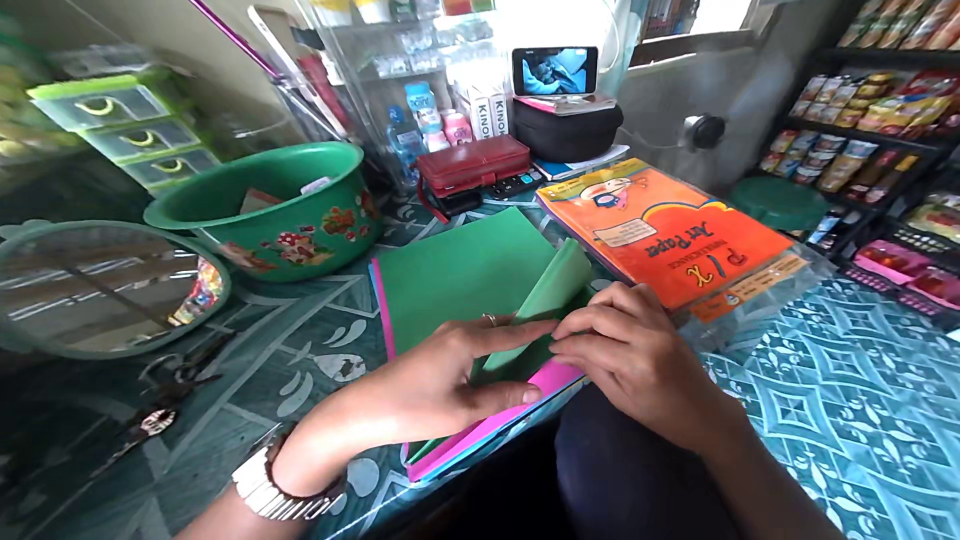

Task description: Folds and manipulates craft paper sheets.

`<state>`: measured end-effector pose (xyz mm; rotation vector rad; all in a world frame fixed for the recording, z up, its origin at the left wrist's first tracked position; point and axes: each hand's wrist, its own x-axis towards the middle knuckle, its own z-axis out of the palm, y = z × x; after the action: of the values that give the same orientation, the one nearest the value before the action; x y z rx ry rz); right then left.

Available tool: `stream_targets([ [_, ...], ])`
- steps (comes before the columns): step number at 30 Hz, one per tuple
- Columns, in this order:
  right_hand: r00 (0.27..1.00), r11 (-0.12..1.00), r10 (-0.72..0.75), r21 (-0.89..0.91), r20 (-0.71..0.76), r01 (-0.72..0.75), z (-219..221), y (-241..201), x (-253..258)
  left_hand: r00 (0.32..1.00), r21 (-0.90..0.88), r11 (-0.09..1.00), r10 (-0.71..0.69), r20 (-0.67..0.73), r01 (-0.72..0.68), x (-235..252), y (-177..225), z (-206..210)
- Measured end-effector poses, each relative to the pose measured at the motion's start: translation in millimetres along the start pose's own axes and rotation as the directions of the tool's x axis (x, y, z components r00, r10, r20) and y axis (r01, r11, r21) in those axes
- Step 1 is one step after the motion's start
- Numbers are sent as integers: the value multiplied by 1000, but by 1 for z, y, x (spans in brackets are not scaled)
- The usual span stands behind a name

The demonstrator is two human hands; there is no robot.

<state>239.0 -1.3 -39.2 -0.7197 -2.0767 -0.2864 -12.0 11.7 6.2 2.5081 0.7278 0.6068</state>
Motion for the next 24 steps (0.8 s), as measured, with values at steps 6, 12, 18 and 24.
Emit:
stream_targets([
  [6, 1000, 1000, 18, 23, 12, -18, -3, 1, 0, 1000, 7, 1000, 1, 17, -1, 0, -1, -2],
  [12, 998, 1000, 28, 10, 48, -29, -5, -1, -1, 1000, 5, 1000, -21, 22, 21, 0, 1, -2],
  [18, 1000, 1000, 8, -14, -14, -9, -3, -1, 1, 1000, 14, 1000, -14, 14, 14, 0, 1, -2],
  [24, 999, 1000, -2, 3, -46, 2, -1, 0, 1, 999, -17, 999, -32, 15, 32, 0, 0, -2],
])
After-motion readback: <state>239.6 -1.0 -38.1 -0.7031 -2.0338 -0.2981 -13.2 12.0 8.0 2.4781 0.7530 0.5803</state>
